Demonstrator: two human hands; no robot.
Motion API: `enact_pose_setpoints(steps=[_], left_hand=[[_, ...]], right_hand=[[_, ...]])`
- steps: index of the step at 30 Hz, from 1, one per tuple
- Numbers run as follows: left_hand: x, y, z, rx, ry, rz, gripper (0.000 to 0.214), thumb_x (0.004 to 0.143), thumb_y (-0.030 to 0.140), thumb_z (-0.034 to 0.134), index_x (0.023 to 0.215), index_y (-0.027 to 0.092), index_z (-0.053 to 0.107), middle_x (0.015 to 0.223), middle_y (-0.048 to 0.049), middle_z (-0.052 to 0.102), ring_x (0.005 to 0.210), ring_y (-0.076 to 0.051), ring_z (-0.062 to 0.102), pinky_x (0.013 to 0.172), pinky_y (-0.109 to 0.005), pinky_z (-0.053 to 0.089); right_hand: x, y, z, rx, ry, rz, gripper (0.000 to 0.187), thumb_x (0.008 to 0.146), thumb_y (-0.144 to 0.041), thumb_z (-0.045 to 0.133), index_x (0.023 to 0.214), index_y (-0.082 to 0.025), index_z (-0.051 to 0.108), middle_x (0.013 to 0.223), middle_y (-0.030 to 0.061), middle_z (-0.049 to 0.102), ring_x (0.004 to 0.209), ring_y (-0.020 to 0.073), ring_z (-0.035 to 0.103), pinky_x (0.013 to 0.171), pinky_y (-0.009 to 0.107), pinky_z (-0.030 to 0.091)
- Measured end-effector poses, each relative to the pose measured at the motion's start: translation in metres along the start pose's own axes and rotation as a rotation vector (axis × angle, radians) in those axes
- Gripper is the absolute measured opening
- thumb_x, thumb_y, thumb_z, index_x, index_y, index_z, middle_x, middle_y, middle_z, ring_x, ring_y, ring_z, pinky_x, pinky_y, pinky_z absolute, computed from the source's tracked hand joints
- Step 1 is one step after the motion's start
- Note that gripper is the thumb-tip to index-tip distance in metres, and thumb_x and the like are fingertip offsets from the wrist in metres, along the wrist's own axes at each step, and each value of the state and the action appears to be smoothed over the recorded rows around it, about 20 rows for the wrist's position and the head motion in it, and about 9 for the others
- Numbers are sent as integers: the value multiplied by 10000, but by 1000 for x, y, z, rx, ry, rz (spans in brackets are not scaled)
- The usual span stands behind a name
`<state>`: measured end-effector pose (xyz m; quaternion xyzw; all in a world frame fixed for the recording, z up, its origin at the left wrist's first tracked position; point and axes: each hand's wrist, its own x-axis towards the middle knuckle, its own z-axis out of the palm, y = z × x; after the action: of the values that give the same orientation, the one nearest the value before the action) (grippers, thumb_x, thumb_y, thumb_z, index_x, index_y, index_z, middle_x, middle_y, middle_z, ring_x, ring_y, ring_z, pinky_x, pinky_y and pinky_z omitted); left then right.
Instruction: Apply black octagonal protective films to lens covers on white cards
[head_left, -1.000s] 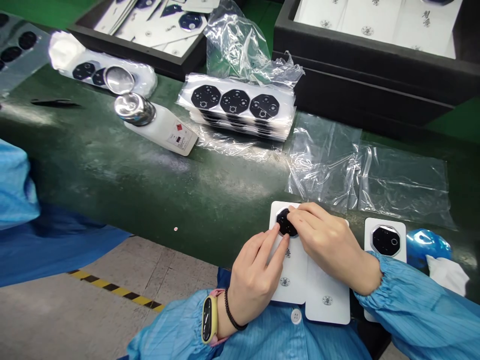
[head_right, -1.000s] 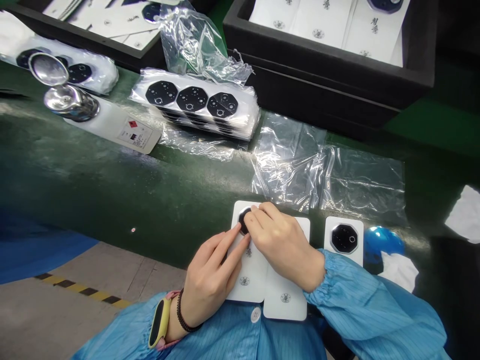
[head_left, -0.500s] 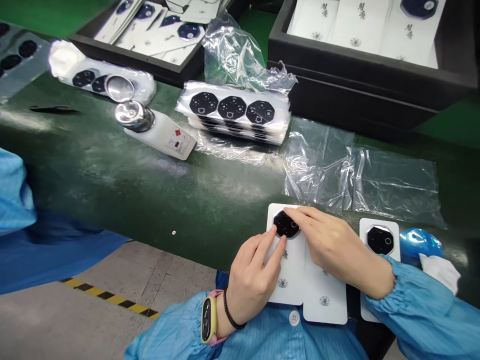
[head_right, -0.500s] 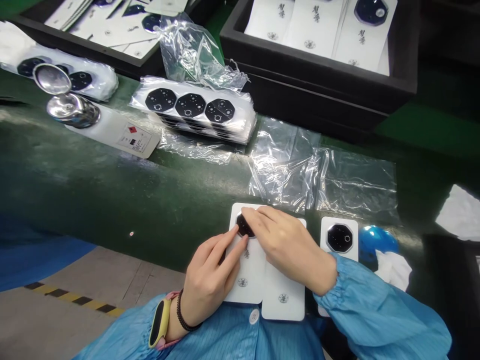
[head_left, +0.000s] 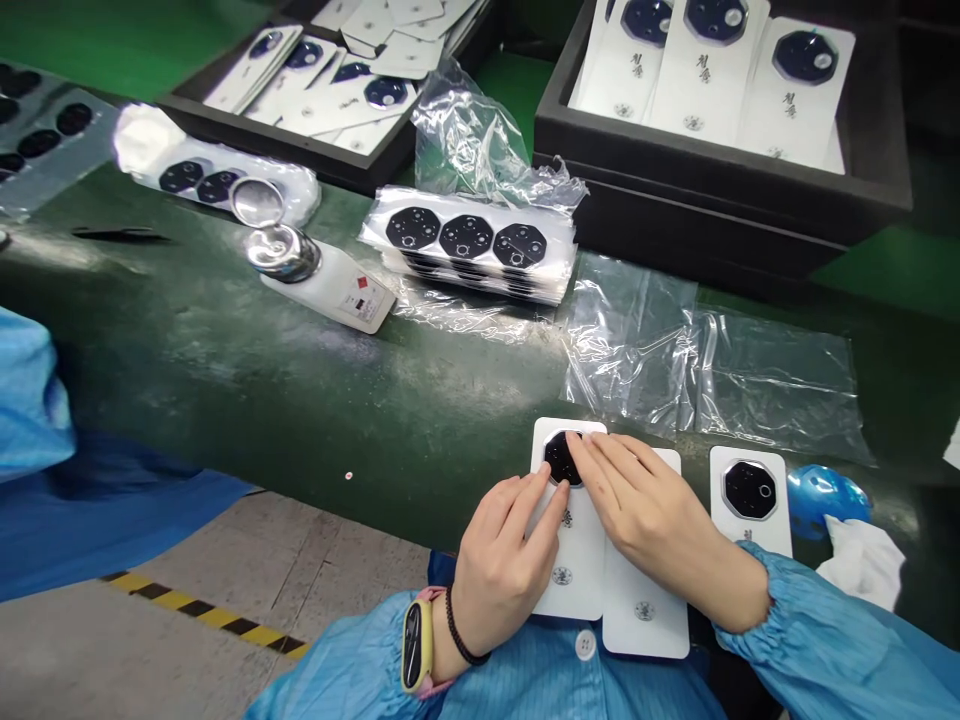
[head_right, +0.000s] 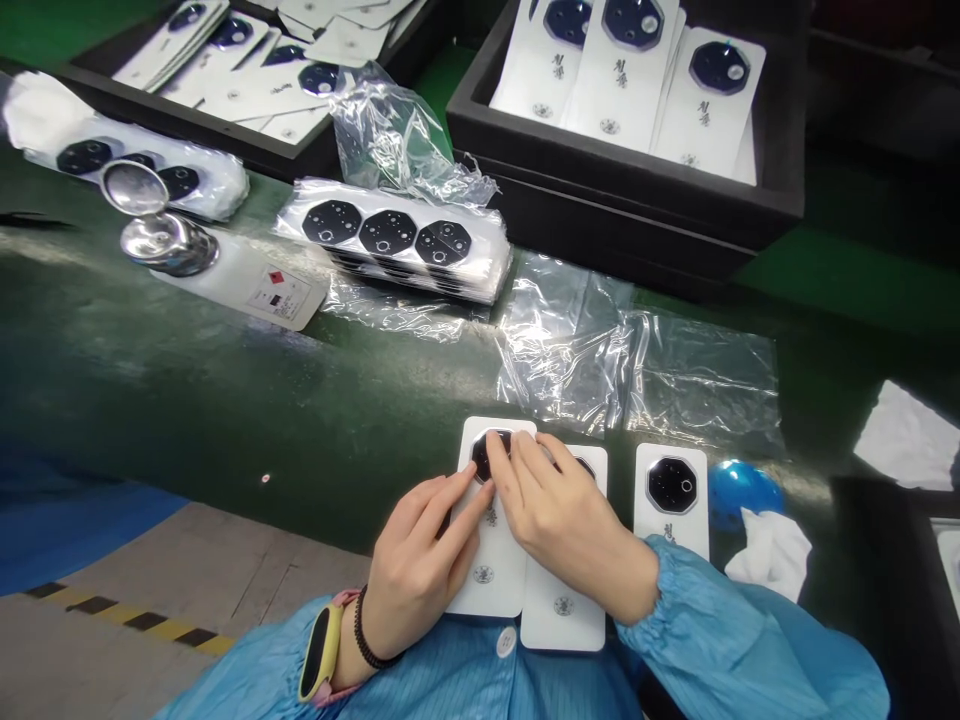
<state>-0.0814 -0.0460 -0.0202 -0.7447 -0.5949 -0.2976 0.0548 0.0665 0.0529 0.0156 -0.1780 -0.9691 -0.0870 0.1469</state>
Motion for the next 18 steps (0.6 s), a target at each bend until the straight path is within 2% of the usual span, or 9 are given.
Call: enact_pose_setpoints(steps=[4, 11, 16, 18], left_hand=[[0, -1, -1, 0, 10, -3, 278, 840, 2, 473, 1039, 87, 647, 1038, -150, 678, 924, -209, 607, 798, -337, 562], [-4, -1, 2, -52, 42, 24, 258, 832, -14, 469, 1012, 56, 640, 998, -138, 693, 971, -222, 611, 847, -353, 553], [-3, 0, 1, -42, 64, 1, 268, 853, -1, 457, 1050, 61, 627, 980, -123, 679, 969, -211, 613, 859, -327, 545], [-4, 1, 3, -6, 105, -24, 306, 867, 25, 467, 1143, 66, 594, 999, -129, 660, 993, -215, 612, 848, -318, 551]], right_hand=[[2, 6, -1, 123, 41, 171, 443, 796, 86, 299, 1112, 33, 605, 1002, 149, 720, 950, 224, 665, 790, 345, 587], [3, 4, 3, 176, 62, 242, 412, 769, 66, 330, 1071, 16, 605, 970, 169, 706, 990, 276, 648, 784, 401, 591], [6, 7, -2, 449, 39, 423, 309, 843, -17, 345, 1044, -90, 568, 972, 140, 665, 1018, 251, 622, 829, 419, 585], [6, 10, -6, 609, 25, 513, 254, 871, -58, 376, 1039, -138, 548, 986, 114, 645, 983, 223, 630, 816, 400, 592]])
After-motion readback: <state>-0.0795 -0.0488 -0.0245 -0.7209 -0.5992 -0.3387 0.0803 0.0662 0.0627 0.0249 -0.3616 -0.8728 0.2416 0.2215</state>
